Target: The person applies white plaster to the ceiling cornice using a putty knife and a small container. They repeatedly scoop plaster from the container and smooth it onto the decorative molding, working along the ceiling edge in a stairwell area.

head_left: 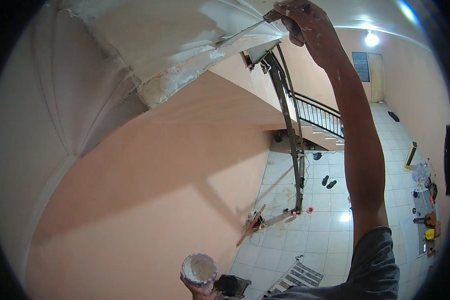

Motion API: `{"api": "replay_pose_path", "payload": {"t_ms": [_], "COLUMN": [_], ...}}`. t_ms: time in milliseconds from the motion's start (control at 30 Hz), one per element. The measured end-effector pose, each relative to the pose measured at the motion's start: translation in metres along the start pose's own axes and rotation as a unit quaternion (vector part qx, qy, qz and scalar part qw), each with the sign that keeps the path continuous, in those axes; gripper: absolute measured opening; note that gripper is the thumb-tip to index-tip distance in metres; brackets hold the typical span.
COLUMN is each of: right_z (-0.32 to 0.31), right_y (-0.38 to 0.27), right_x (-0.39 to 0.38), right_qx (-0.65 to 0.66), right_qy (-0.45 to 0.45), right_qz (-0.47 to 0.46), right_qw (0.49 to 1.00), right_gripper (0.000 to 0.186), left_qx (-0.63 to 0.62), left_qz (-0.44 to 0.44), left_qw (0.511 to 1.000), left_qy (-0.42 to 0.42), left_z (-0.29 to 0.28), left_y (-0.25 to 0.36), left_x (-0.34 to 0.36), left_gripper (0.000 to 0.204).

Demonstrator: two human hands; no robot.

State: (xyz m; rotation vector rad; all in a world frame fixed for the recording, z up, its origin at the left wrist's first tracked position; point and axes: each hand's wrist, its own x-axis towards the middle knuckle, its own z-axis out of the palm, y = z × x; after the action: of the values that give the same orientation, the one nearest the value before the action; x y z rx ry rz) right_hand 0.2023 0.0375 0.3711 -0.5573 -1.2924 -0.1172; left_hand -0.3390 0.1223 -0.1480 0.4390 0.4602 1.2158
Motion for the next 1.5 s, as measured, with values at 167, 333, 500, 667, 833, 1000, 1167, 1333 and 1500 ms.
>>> {"api": "replay_pose_path", "payload": {"t_ms": [167, 333, 500, 667, 833, 1000, 1167, 1333, 1500], "right_z": [-0.003, -0.024, -0.023, -0.027, 0.026, 0.119, 0.171, 0.177, 0.178], "right_y": [0.008, 0.022, 0.02, 0.02, 0.029, 0.088, 0.058, 0.041, 0.046], "right_x": [0.002, -0.002, -0.012, -0.037, -0.183, -0.422, -0.516, -0.539, -0.56], "right_qx": [0.0, -0.021, -0.002, -0.006, 0.037, 0.009, 0.054, 0.013, 0.092], "right_qy": [0.02, -0.001, 0.01, 0.066, 0.166, 0.086, -0.062, -0.135, -0.177], "right_qz": [0.017, 0.012, -0.008, 0.017, 0.082, 0.285, 0.356, 0.442, 0.482], "right_qw": [1.0, 1.0, 1.0, 0.998, 0.982, 0.955, 0.931, 0.887, 0.853], "right_gripper": [0.029, 0.026, 0.026, 0.026, 0.021, 0.025, 0.03, 0.028, 0.025], "left_qx": [-0.002, -0.017, -0.008, -0.02, -0.028, -0.008, -0.02, 0.035, 0.078], "left_qz": [0.01, 0.003, -0.009, -0.012, -0.027, -0.083, -0.09, -0.082, -0.058], "left_qw": [1.0, 1.0, 1.0, 1.0, 0.999, 0.992, 0.99, 0.992, 0.993], "left_qy": [0.015, 0.006, -0.005, -0.009, -0.022, -0.099, -0.105, -0.092, -0.064], "left_z": [0.001, 0.002, 0.009, -0.001, 0.033, 0.046, 0.113, 0.1, 0.096], "left_y": [-0.003, -0.001, 0.001, -0.001, -0.009, -0.014, -0.032, -0.036, -0.036], "left_x": [0.0, 0.001, -0.005, 0.001, -0.018, -0.008, -0.037, -0.029, -0.026], "left_gripper": [0.081, 0.081, 0.08, 0.081, 0.083, 0.092, 0.099, 0.097, 0.097]}}
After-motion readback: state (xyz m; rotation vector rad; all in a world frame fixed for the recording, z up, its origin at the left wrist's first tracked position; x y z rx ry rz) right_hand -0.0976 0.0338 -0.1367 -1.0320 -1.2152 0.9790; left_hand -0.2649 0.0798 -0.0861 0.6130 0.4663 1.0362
